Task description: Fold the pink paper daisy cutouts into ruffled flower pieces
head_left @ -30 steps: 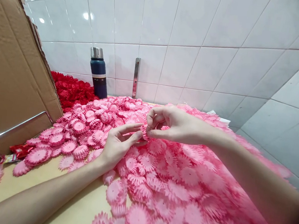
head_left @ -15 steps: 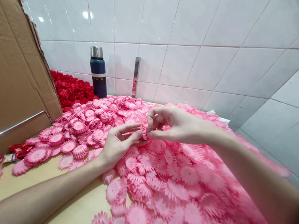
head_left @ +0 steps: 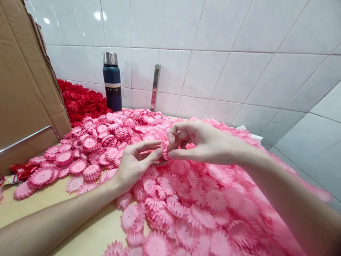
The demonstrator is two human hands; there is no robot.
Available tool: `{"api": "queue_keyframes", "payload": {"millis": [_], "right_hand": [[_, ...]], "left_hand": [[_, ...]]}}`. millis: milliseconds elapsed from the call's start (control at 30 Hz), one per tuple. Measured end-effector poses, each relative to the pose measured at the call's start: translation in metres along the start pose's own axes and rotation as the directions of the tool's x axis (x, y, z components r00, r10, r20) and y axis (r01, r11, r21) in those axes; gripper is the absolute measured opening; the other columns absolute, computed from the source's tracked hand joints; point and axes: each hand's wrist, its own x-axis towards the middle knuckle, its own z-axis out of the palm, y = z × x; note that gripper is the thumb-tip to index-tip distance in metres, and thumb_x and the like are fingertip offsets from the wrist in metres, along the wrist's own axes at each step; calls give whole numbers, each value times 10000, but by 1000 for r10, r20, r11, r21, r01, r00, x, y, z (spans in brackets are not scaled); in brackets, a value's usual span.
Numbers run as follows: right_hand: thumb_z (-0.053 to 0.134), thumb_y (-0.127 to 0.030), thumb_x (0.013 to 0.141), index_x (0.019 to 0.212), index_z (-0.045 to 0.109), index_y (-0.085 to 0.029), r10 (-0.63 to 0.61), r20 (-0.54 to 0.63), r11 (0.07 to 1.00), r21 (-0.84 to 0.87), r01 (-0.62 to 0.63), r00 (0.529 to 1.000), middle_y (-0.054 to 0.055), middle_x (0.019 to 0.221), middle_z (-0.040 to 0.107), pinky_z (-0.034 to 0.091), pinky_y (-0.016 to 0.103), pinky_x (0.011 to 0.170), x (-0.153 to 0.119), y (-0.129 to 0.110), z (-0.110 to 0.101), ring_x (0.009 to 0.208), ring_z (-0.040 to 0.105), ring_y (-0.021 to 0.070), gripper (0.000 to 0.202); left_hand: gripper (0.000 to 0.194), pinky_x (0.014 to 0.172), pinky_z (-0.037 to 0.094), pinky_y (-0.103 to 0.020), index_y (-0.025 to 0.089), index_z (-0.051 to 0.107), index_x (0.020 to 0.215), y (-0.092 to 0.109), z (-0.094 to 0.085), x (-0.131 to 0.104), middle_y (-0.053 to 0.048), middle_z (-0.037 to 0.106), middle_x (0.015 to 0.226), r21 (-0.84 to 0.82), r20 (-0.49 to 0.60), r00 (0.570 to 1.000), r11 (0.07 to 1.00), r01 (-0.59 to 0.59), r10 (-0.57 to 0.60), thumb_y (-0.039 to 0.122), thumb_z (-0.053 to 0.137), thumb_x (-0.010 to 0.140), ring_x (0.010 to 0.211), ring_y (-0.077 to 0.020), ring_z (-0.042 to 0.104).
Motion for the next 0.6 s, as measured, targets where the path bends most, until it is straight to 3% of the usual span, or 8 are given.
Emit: {"api": "queue_keyframes", "payload": {"millis": [600], "right_hand": [[612, -144, 788, 793, 563, -170, -9, -5, 1000, 15, 9, 1000, 12, 740, 677, 471, 259, 588, 0, 1, 1, 675, 625, 129, 56]], "left_hand": [[258, 735, 640, -312, 148, 731, 1013, 1, 2, -1, -95, 756, 1047, 17, -27, 1000, 1000, 9, -8, 245, 750, 774, 838, -203, 741]]}}
